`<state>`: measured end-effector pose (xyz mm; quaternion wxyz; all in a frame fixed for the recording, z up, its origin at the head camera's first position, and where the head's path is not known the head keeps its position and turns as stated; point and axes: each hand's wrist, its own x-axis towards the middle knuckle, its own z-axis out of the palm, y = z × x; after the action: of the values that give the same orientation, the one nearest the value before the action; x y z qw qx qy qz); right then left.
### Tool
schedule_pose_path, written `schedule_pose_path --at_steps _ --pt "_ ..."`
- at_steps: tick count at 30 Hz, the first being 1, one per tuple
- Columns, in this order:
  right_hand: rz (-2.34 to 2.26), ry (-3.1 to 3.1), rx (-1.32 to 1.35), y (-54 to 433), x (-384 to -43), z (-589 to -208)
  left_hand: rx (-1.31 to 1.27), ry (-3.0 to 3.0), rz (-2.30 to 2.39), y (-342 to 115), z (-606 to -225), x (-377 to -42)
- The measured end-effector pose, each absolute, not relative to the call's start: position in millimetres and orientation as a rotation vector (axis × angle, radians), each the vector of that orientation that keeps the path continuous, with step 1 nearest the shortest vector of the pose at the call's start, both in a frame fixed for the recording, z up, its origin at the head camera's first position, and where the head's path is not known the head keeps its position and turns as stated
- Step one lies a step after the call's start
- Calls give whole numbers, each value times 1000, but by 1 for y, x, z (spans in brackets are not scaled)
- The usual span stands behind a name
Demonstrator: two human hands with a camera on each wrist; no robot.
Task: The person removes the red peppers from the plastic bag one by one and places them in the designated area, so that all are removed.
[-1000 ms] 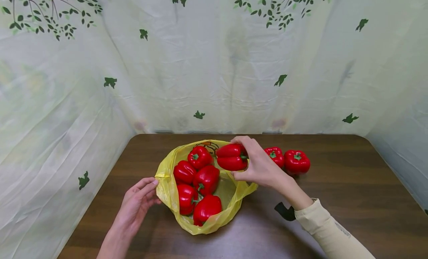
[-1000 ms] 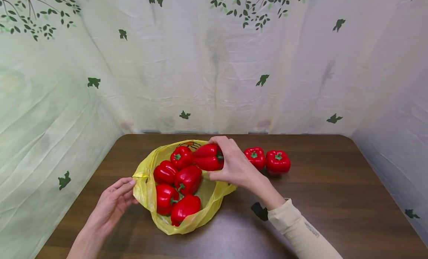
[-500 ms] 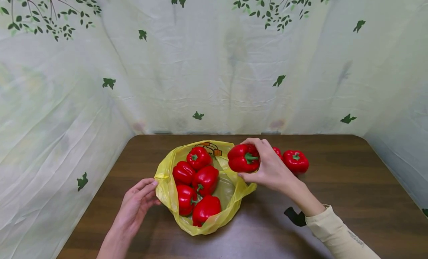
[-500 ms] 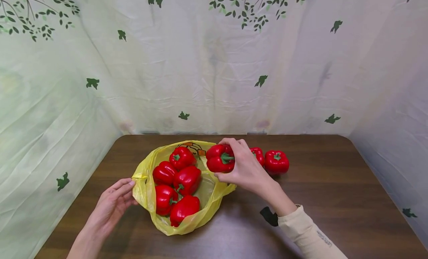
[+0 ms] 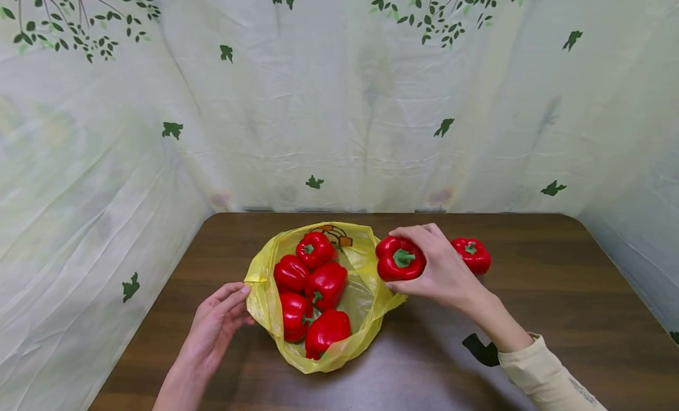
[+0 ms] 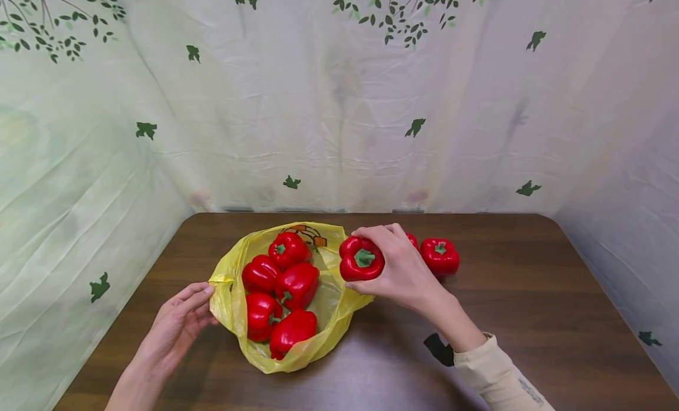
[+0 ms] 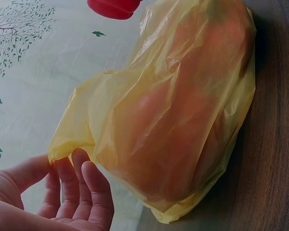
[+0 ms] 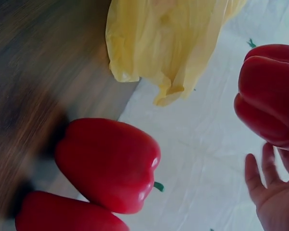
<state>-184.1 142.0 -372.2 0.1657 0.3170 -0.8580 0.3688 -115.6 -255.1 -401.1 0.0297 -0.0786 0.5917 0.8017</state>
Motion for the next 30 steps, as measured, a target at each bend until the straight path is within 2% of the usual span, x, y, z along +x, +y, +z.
schedule_pose_path --at_steps 30 --pt "1128 -2632 832 167 -172 -376 -273 1834 2447 -254 -402 -118"
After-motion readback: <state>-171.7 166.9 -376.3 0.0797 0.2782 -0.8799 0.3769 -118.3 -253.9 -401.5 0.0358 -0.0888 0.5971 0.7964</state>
